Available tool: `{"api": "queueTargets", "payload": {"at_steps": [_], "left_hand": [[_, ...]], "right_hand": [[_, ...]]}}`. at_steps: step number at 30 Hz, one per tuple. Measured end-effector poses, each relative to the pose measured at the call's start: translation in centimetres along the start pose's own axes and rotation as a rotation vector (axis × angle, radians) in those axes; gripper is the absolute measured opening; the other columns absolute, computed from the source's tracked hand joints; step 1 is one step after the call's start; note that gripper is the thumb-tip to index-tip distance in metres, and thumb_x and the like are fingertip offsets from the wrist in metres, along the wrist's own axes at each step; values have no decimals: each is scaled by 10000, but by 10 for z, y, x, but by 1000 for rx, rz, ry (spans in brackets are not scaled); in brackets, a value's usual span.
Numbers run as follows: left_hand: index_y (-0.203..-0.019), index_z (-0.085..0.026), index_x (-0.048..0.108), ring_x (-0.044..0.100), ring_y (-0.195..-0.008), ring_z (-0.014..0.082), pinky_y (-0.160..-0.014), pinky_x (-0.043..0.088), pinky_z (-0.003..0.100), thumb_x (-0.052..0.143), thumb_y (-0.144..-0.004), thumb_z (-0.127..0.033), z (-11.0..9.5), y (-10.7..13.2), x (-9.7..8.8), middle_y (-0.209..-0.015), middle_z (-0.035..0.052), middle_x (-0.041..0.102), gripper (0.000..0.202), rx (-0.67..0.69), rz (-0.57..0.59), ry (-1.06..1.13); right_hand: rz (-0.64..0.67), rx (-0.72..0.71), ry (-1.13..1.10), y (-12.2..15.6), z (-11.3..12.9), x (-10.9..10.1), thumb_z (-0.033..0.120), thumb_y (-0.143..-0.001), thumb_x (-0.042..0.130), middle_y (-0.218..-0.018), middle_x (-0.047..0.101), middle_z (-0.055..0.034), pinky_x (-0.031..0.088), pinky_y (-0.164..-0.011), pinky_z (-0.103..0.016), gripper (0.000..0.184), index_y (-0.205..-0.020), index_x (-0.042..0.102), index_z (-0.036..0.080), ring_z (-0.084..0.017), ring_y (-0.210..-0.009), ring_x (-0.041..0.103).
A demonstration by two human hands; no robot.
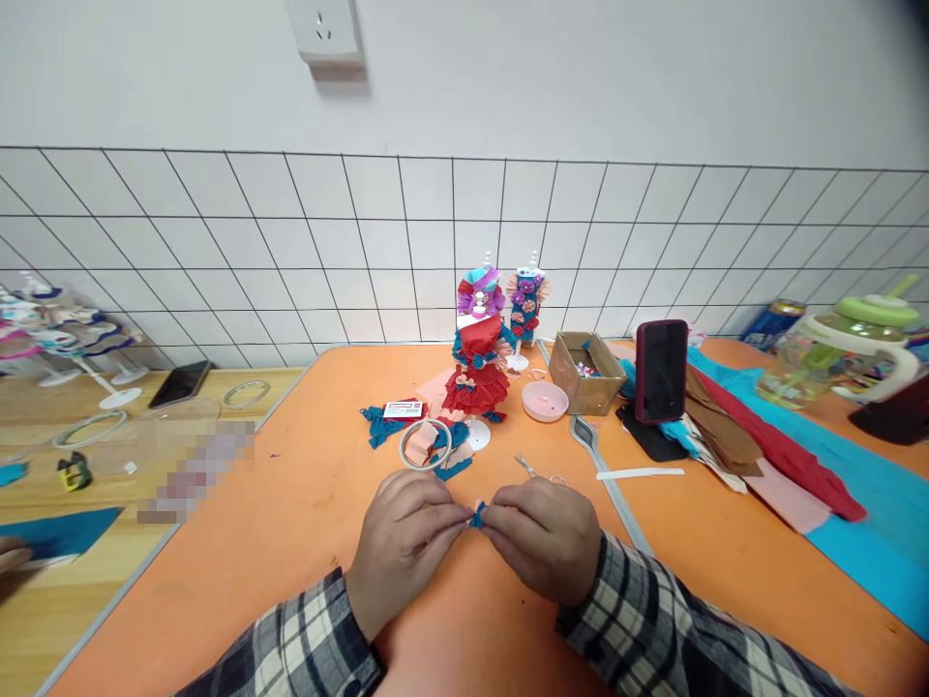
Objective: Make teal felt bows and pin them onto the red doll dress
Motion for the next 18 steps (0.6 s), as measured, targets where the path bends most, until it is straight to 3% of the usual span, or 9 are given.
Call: {"api": "queueTargets", "payload": {"at_steps": [3, 4, 8, 11, 14, 18], "left_hand": [[-829, -215, 707, 616, -806, 167, -755, 482, 296, 680, -780, -140, -1, 0, 1, -783, 22, 670, 94, -130, -38, 84], [-807, -209, 707, 624, -798, 163, -740, 489, 281, 679, -781, -153, 0, 0, 2, -786, 24, 674, 68, -206, -46, 126], [-736, -188, 699, 644, -735, 156, -707, 502, 260, 685, -770, -212, 3, 2, 10, -759, 27, 683, 43, -498, -3, 287], [-719, -180, 700, 645, -732, 171, -721, 498, 277, 698, -747, -262, 7, 3, 16, -750, 35, 687, 86, -645, 49, 359], [-741, -175, 708, 644, -754, 185, -738, 492, 290, 694, -738, -297, 10, 4, 20, -775, 47, 696, 123, -746, 99, 431], [-745, -162, 697, 636, -751, 190, -730, 490, 289, 670, -743, -319, 11, 2, 21, -771, 55, 691, 159, -819, 142, 516]], "right_hand": [[-13, 266, -296, 3, -1, 6, 278, -733, 688, -1036, 657, -70, 461, -580, -272, 483, -1175, 504, 210, -158, -733, 585], [14, 374, -407, 3, -1, 10, 274, -716, 692, -1056, 643, -75, 459, -541, -257, 517, -1190, 497, 207, -148, -714, 579], [150, 775, -761, 3, -3, 25, 296, -734, 648, -870, 644, -45, 417, -455, -216, 191, -890, 618, 191, -113, -608, 552], [218, 1060, -965, 4, -7, 34, 389, -735, 625, -611, 560, 16, 366, -380, -204, 225, -810, 591, 180, -88, -456, 456], [236, 1177, -1093, 6, -10, 37, 419, -705, 643, -529, 479, 56, 332, -344, -180, 273, -808, 555, 180, -87, -441, 434], [244, 1172, -1147, 8, -11, 36, 406, -700, 662, -581, 485, 51, 329, -340, -162, 283, -827, 542, 182, -92, -487, 470]]}}
Point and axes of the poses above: each hand's wrist, its own y-axis away from the middle knuckle, its own x-axis out of the palm, z = x × y, the point moved 1 cm from there along -y, towards the middle knuckle
